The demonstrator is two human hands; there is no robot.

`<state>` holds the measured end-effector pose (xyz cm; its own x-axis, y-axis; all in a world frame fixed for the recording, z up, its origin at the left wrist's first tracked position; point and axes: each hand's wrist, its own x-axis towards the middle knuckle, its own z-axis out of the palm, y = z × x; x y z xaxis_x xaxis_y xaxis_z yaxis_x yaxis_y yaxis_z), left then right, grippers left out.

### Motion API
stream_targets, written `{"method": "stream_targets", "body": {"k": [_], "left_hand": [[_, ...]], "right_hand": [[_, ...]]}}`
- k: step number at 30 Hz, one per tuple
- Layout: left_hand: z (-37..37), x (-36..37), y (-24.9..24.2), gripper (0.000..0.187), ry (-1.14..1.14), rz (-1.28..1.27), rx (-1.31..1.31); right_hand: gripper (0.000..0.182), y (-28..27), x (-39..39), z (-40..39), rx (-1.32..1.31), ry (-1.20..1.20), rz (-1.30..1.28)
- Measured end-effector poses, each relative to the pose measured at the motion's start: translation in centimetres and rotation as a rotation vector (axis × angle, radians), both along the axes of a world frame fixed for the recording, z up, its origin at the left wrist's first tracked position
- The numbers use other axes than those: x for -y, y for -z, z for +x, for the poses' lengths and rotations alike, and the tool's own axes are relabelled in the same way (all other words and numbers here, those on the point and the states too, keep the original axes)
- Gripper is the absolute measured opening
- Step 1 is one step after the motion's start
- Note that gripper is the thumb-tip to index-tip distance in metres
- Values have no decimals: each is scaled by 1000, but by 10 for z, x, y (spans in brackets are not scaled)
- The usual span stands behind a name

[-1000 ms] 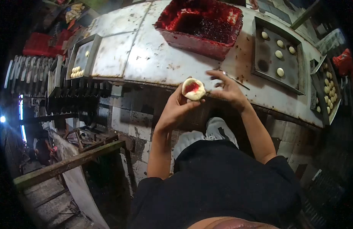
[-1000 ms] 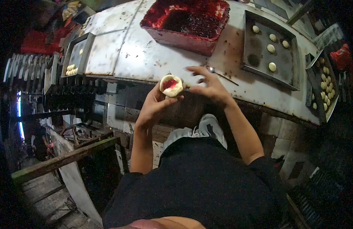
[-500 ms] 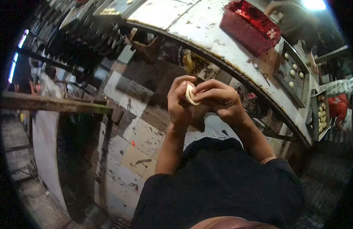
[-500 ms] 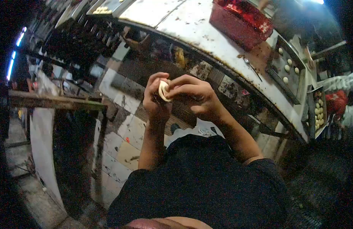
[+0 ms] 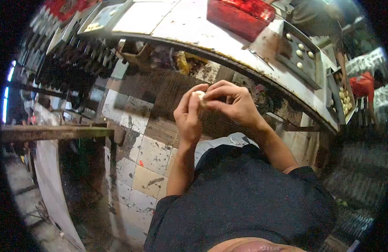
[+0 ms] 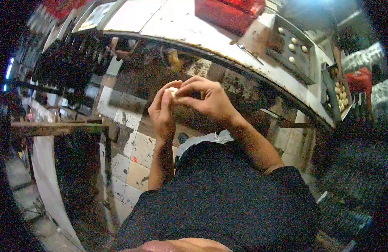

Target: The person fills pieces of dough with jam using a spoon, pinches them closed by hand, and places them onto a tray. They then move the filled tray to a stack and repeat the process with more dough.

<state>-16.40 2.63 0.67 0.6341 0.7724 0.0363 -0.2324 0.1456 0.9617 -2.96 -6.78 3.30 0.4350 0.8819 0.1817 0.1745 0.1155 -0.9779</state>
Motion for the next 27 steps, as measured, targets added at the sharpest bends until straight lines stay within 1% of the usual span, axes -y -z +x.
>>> {"method": "stream_targets", "body": {"k": [1, 2, 3, 4, 5, 6, 8, 9, 10, 11, 12, 14, 15, 16, 18, 19, 20, 21, 22, 23, 24, 26, 27], "left_hand": [[22, 8, 8, 39, -8, -31, 22], [36, 21, 8, 39, 21, -14, 19], [52, 36, 2, 40, 99, 100, -56], [70, 53, -3, 41, 178, 215, -125], [90, 75, 0, 43, 189, 268, -63], [112, 92, 6, 41, 172, 446, 0], [153, 136, -5, 39, 177, 637, -83], [171, 151, -2, 39, 220, 640, -81], [187, 161, 6, 38, 303, 556, -132], [204, 169, 13, 38, 380, 474, -188], [220, 177, 19, 38, 409, 479, -197], [245, 189, 28, 40, 484, 364, -310], [254, 194, 23, 42, 532, 394, -440], [261, 196, 20, 42, 540, 399, -453], [272, 197, 13, 44, 691, 423, -468], [279, 202, 0, 44, 695, 435, -465], [287, 198, 6, 44, 696, 434, -474], [295, 193, 8, 44, 724, 224, -431], [305, 185, 8, 44, 747, 18, -381], [310, 175, 2, 40, 804, -275, -396], [322, 172, -5, 40, 810, -280, -395], [348, 167, -6, 42, 892, -26, -434], [361, 166, 10, 43, 874, 231, -358]], "right_hand": [[10, -3, 17, 11, 6, -6, -11], [9, -5, 35, 23, 12, -6, -20], [9, -6, 54, 38, 13, 29, -4], [12, -5, 73, 55, -134, 105, -2], [15, -3, 94, 73, -280, 180, 2], [15, 6, 117, 97, -277, 220, 14], [18, 31, 163, 141, 35, 257, 41], [18, 28, 184, 150, -170, 274, 19], [18, 29, 203, 162, -181, 311, 25], [17, 30, 219, 174, -44, 345, 19], [17, 31, 233, 184, 89, 372, 7], [16, 29, 252, 198, 56, 414, 33], [15, 35, 260, 207, -10, 400, 1], [15, 42, 265, 217, -75, 383, -28], [17, 52, 265, 235, -144, 375, -6], [15, 53, 261, 244, -211, 388, -20], [13, 54, 258, 252, -278, 399, -36], [13, 59, 256, 259, -287, 397, -40], [13, 65, 252, 269, -369, 335, 16], [12, 69, 248, 279, -447, 276, 71], [12, 70, 245, 290, -447, 282, 66], [9, 70, 240, 304, -331, 311, 103], [13, 79, 235, 310, -420, 344, 167]]}}
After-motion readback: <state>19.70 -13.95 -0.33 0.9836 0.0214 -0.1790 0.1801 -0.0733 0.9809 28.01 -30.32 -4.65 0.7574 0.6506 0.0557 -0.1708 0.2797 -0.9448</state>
